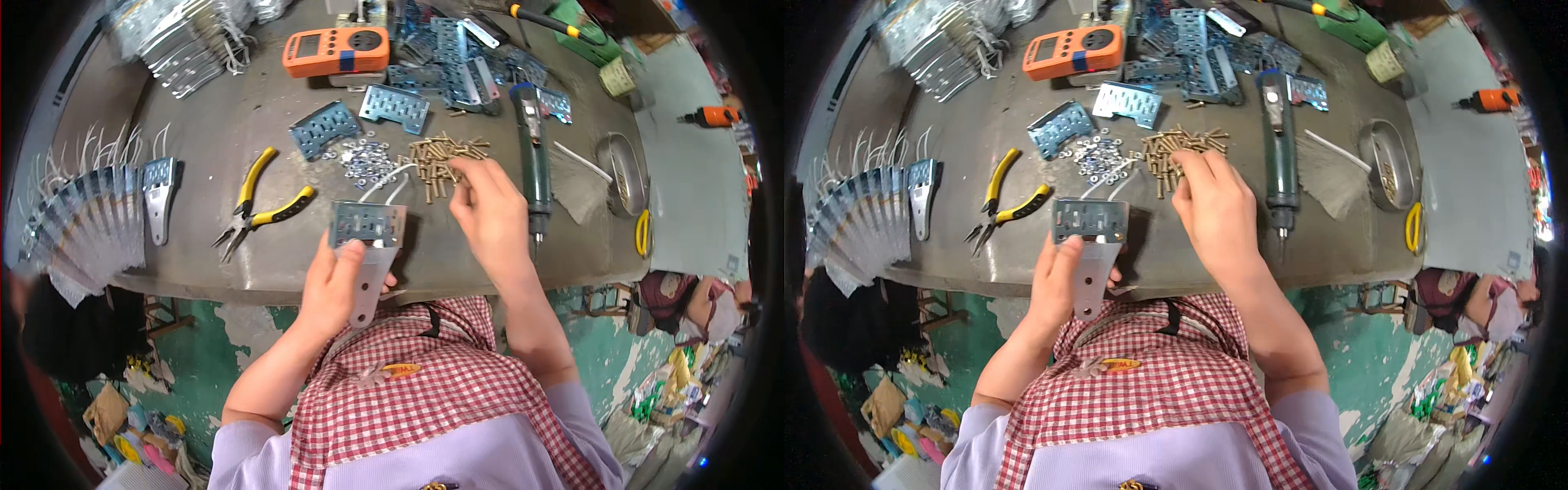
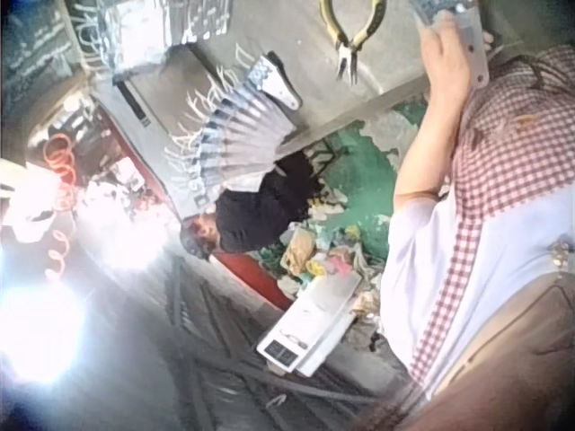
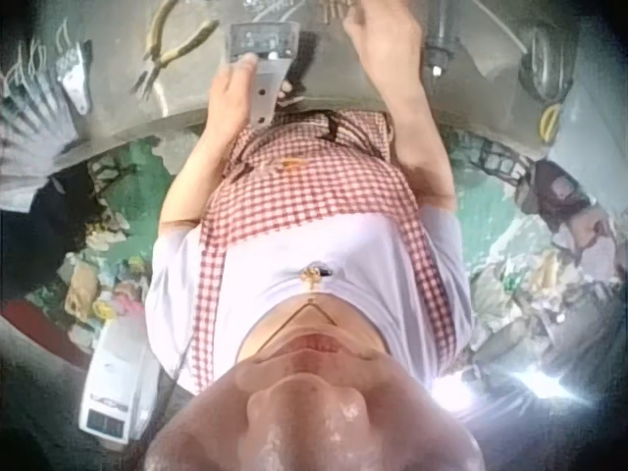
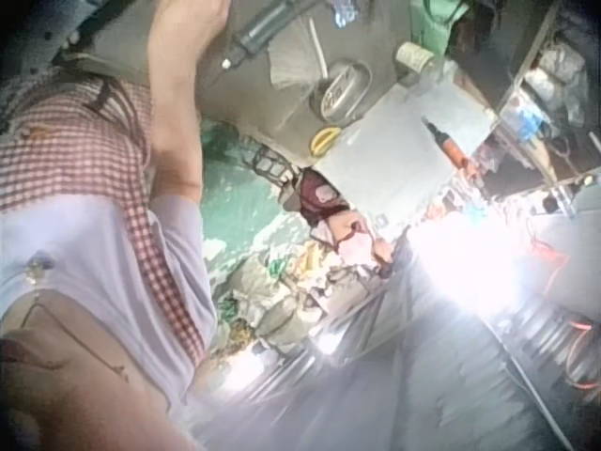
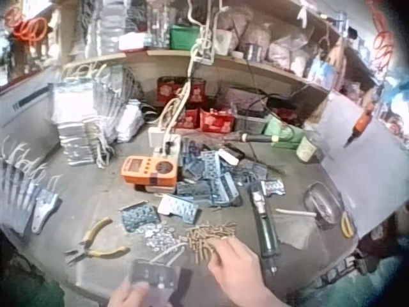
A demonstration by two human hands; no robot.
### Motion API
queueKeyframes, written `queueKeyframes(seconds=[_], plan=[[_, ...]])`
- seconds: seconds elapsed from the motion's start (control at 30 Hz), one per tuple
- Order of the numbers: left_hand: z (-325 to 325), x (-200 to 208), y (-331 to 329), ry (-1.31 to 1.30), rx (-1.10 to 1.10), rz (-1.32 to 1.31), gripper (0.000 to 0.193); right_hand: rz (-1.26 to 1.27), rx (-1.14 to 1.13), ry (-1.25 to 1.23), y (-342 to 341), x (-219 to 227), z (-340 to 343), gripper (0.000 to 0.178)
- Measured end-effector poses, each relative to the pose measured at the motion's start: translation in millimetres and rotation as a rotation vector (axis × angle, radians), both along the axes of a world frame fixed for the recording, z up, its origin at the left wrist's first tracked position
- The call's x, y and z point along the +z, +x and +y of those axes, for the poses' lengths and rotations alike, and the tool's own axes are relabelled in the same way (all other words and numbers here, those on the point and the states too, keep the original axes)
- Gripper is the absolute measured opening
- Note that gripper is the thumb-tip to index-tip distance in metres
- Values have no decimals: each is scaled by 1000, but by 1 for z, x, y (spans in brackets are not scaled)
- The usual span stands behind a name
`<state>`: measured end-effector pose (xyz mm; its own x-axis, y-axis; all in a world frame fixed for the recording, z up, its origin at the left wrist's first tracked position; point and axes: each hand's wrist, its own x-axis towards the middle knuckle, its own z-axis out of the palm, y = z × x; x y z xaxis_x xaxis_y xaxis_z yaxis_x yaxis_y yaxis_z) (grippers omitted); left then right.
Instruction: Assembling electrical components using screws, a power driver, and pliers.
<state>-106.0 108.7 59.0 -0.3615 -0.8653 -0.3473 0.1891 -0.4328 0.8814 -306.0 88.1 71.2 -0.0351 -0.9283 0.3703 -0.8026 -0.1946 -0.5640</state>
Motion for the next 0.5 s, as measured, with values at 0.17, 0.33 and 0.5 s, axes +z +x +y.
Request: queueKeyframes(seconds=[0.17,0.33,0.5], plan=[[4,1,-8,-34,-8,-63,31,-278,114,24,22,5,7,17],[-7,-4,-13,85,-28,-31,28,-706,135,275,27,6,15,14],[-17,0,-12,-18,120,-46,25,-1223,385,382,14,-10,34,9]])
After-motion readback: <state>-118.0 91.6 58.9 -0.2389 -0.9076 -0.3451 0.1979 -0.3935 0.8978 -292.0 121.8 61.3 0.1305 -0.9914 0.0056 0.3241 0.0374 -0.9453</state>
